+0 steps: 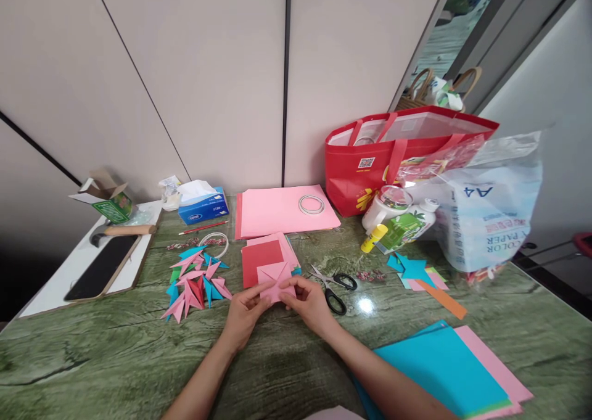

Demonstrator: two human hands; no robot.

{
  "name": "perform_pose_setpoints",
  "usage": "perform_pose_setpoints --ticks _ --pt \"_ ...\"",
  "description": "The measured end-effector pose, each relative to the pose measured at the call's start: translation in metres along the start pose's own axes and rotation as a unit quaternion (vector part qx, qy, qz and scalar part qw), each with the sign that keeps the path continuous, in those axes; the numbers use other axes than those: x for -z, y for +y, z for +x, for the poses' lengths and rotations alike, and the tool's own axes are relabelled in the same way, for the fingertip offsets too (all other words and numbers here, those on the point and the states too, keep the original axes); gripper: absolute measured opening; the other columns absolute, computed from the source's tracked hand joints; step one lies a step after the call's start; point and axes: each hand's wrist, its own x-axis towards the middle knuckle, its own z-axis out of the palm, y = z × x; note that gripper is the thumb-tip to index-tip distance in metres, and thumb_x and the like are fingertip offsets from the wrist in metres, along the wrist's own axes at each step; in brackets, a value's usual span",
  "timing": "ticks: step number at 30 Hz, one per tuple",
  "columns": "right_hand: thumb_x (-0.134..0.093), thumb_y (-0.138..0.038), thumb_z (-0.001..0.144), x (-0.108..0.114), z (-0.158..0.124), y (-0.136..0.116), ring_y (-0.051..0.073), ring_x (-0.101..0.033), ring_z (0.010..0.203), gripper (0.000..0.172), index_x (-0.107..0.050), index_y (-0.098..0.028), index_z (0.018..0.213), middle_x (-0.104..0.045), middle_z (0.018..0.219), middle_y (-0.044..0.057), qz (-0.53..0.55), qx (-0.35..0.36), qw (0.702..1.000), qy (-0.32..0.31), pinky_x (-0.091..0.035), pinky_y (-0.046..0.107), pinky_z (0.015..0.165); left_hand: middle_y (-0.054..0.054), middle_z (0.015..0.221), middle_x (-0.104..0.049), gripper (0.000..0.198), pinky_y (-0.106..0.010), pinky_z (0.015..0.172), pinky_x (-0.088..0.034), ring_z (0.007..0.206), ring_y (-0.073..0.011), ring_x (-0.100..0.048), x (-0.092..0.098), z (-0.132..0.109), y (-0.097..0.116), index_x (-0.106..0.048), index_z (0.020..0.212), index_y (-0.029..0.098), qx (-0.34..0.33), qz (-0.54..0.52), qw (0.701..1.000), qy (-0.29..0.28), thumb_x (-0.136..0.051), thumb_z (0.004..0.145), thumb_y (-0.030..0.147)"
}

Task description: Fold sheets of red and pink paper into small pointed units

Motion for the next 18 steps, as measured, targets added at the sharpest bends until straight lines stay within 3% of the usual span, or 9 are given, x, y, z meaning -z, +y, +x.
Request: perform_pose_setpoints --ticks 4,9,14,18 --pt "-0.068 -0.023 0.061 0.0007 0.0000 0.0009 0.008 -0.045 0.048 0.016 -0.062 -0.017 0.074 -0.053 0.062 -0.004 0.002 -0.005 1.000 -0.012 -0.041 0.020 0.044 -0.007 0.094 -0.070 0.026 -0.029 0.077 -0.047 0.085 -0.0210 -0.063 -0.0007 -0.0012 0.0049 -0.068 0.093 0.017 -0.017 0.033 0.999 -0.031 -0.065 0.068 0.023" --pt "-0.068 -0.021 0.061 0.0018 0.0001 0.0041 0.008 -0.045 0.045 0.015 -0.059 -0.017 0.073 -0.052 0.056 -0.005 -0.002 -0.014 1.000 -0.016 -0.038 0.019 0.044 -0.007 0.098 -0.069 0.033 -0.030 0.077 -0.047 0.086 -0.0212 -0.062 -0.0016 -0.0016 0.0067 -0.066 0.100 0.019 -0.001 0.036 0.998 -0.046 -0.065 0.068 0.024" --pt "-0.073 -0.019 0.055 0.0035 0.0004 0.0040 0.011 -0.054 0.059 0.029 -0.057 -0.019 0.079 -0.057 0.066 -0.004 0.045 -0.011 0.998 -0.032 -0.045 0.022 0.055 -0.008 0.089 -0.071 0.030 -0.029 0.069 -0.049 0.076 -0.0203 -0.063 0.0024 0.0011 -0.0008 -0.069 0.094 0.017 0.006 0.033 0.999 0.006 -0.067 0.065 0.028" --pt "-0.073 -0.020 0.057 0.0083 0.0013 0.0002 0.013 -0.058 0.070 0.031 -0.059 -0.020 0.085 -0.060 0.075 -0.001 0.052 -0.006 0.998 -0.033 -0.048 0.025 0.065 -0.009 0.097 -0.069 0.033 -0.028 0.072 -0.047 0.080 -0.0200 -0.062 0.0039 0.0035 -0.0007 -0.068 0.093 0.017 0.005 -0.003 0.999 0.049 -0.069 0.062 0.028"
